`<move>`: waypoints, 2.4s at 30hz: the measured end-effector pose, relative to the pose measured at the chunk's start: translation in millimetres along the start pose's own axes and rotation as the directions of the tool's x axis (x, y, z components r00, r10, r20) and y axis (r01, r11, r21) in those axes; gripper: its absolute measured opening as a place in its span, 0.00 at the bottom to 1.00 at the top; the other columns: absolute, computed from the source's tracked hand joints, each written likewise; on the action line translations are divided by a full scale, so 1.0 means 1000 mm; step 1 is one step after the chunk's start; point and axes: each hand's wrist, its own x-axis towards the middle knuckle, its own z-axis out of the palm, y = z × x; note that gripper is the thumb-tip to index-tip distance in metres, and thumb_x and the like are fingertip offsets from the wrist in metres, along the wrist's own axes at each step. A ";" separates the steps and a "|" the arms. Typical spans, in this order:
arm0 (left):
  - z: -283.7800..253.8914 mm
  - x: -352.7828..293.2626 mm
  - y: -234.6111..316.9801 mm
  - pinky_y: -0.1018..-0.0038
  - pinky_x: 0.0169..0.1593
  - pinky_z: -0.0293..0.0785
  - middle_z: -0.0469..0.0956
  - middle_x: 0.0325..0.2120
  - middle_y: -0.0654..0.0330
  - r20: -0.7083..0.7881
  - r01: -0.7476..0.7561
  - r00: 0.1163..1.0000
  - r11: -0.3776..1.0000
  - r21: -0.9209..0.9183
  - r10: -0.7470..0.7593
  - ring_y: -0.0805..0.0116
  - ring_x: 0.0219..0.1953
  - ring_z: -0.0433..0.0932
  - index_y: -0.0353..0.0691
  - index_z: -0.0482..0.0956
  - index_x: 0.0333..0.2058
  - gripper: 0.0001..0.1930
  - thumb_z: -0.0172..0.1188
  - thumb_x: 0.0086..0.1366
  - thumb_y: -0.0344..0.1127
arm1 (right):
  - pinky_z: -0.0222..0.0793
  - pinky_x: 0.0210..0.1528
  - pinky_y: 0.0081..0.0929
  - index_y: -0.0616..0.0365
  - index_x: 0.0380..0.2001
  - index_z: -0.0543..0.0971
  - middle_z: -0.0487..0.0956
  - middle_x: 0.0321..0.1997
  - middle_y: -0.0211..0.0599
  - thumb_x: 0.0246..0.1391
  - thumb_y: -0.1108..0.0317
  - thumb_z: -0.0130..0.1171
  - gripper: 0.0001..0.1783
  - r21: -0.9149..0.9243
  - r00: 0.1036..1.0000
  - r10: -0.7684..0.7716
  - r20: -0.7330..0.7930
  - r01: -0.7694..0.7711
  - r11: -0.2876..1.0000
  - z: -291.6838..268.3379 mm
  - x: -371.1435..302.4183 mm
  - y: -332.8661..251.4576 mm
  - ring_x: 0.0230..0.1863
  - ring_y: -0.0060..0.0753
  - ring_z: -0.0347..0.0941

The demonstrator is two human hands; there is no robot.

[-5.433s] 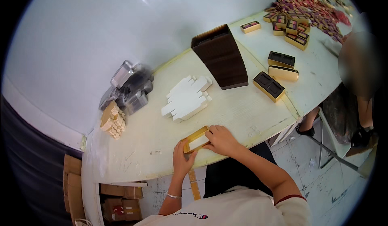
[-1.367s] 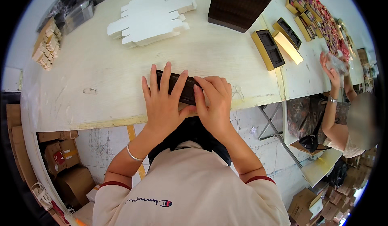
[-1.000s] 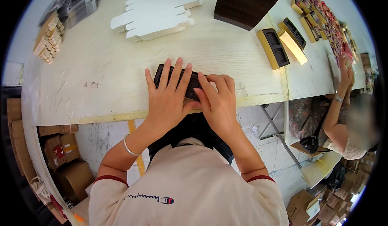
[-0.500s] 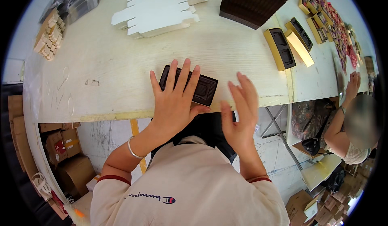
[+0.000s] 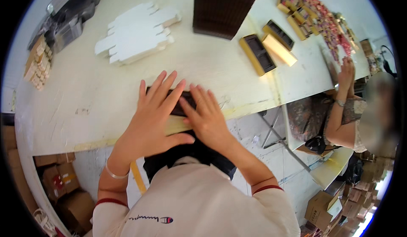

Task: The person folds flat cardboard pieces into small rectangular boxes and inserts dark rectangular inserts into them. The person repeats this process multiple times, stacking the completed boxes on the table.

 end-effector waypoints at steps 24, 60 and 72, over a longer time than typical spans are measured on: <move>-0.060 0.034 -0.054 0.65 0.57 0.66 0.76 0.48 0.52 -0.331 0.006 0.941 0.982 -0.187 -0.069 0.57 0.51 0.73 0.35 0.75 0.47 0.22 0.63 0.58 0.43 | 0.54 0.64 0.44 0.60 0.59 0.66 0.58 0.66 0.56 0.55 0.71 0.59 0.29 -0.151 0.816 0.293 -0.498 -0.414 0.898 -0.087 -0.013 0.097 0.66 0.56 0.56; -0.053 0.029 -0.175 0.68 0.37 0.76 0.81 0.31 0.58 -0.301 -0.044 0.910 0.787 0.615 0.285 0.59 0.34 0.79 0.37 0.78 0.38 0.10 0.58 0.59 0.34 | 0.68 0.52 0.37 0.67 0.44 0.76 0.74 0.50 0.51 0.48 0.80 0.59 0.17 0.113 0.909 0.243 -0.339 -0.217 0.970 -0.040 -0.033 0.034 0.51 0.52 0.71; -0.091 0.029 -0.120 0.71 0.37 0.78 0.83 0.33 0.56 -0.596 -0.007 0.724 0.868 0.497 0.347 0.61 0.34 0.82 0.39 0.84 0.32 0.06 0.61 0.54 0.26 | 0.68 0.53 0.38 0.67 0.46 0.74 0.74 0.51 0.52 0.47 0.80 0.59 0.19 0.145 0.889 0.241 -0.389 -0.200 0.969 -0.048 -0.033 0.033 0.51 0.54 0.71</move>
